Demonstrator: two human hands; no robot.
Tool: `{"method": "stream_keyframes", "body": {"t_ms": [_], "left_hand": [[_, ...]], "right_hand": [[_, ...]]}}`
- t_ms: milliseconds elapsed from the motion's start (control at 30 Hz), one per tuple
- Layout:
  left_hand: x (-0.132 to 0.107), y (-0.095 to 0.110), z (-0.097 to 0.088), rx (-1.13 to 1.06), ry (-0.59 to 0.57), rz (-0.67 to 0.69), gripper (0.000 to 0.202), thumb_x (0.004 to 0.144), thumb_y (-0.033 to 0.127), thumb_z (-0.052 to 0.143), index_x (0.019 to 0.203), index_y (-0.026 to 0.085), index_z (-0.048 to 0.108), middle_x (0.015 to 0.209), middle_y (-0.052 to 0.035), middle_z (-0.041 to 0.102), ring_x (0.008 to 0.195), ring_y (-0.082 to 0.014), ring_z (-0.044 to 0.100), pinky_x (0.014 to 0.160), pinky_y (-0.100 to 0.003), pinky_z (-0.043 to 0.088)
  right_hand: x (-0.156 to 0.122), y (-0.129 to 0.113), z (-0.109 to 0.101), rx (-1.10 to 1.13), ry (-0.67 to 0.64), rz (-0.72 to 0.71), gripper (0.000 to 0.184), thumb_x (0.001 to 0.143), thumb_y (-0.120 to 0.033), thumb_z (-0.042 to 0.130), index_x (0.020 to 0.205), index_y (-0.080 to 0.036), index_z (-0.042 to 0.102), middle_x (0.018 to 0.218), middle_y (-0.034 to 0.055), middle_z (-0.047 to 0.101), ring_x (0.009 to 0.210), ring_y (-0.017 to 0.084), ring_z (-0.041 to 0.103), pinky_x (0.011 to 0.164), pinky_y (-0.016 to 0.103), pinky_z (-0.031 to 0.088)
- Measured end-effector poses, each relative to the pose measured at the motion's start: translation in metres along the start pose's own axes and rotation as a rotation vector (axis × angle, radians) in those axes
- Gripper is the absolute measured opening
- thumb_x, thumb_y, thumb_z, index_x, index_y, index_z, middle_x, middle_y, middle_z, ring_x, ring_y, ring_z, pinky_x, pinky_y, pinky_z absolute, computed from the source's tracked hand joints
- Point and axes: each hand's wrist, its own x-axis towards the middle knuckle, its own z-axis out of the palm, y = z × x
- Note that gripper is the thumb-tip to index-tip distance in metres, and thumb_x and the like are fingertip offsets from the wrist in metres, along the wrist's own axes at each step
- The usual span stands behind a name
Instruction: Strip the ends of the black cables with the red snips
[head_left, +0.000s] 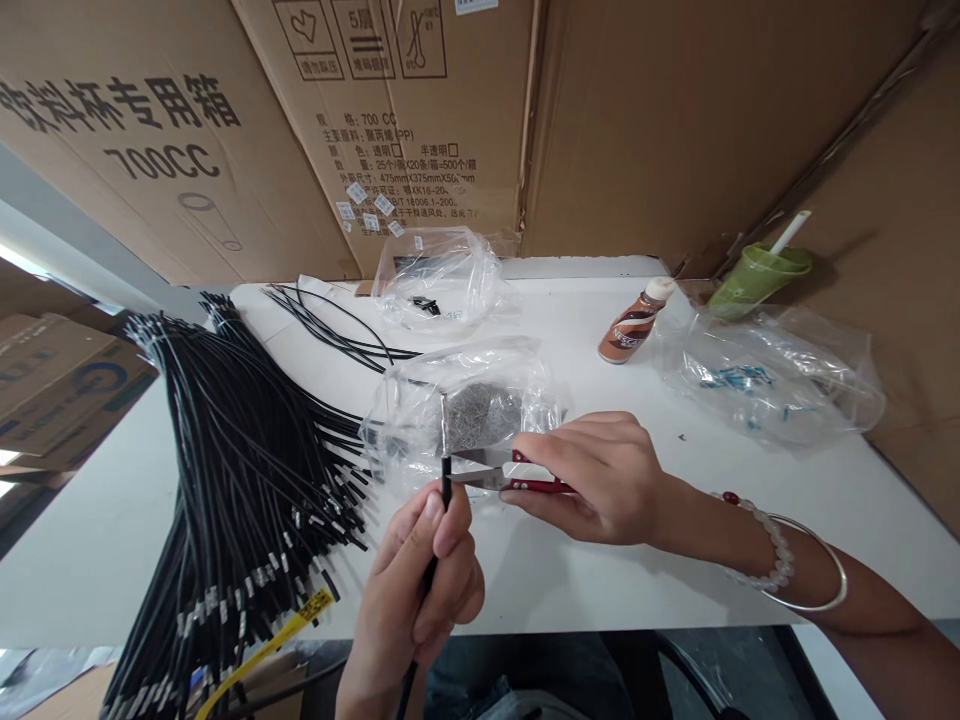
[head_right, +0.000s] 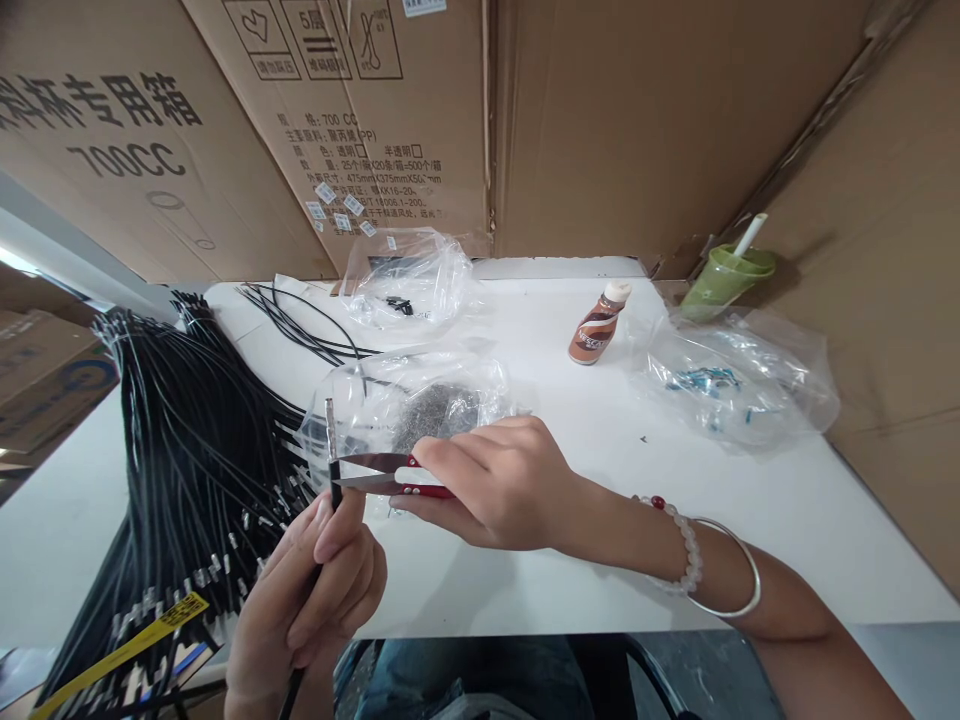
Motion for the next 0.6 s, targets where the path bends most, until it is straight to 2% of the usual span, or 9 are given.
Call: {"method": "stream_keyframes", "body": {"t_ms": [133,300,600], "left_hand": [[-0.002,0.002,0.003,0.02,0.013,-0.054,0.037,0.103,0.029,0.023,0.081,0.019,0.052,0.039,0.0113,0.023,0.025,-0.0019,0.014,0.033,-0.009,0.022],[-0.003,-0.004,0.01,-0.039,0.085,0.041,0.037,0.103,0.026,0.026,0.077,0.016,0.051,0.036,0.0125,0.019,0.025,-0.0001,0.006,0.033,-0.009,0.015],[-0.001,0.004,0.003,0.036,-0.044,-0.044,0.035,0.103,0.03,0.025,0.081,0.019,0.05,0.038,0.0117,0.022,0.026,-0.0016,0.012,0.036,-0.01,0.022]], "right_hand": [[0.0,-0.002,0.0,0.005,0.041,-0.007,0.031,0.095,-0.038,0.053,0.079,-0.012,0.061,0.053,-0.0046,0.056,0.045,0.007,0.048,0.045,0.023,0.036],[0.0,-0.006,-0.001,0.06,0.052,0.031,0.031,0.094,-0.04,0.053,0.08,-0.013,0.061,0.055,-0.0046,0.058,0.046,0.006,0.05,0.047,0.021,0.038],[0.001,-0.01,-0.005,0.072,0.039,0.074,0.028,0.096,-0.038,0.05,0.083,-0.014,0.058,0.056,-0.0045,0.061,0.045,0.005,0.051,0.046,0.02,0.039]]}}
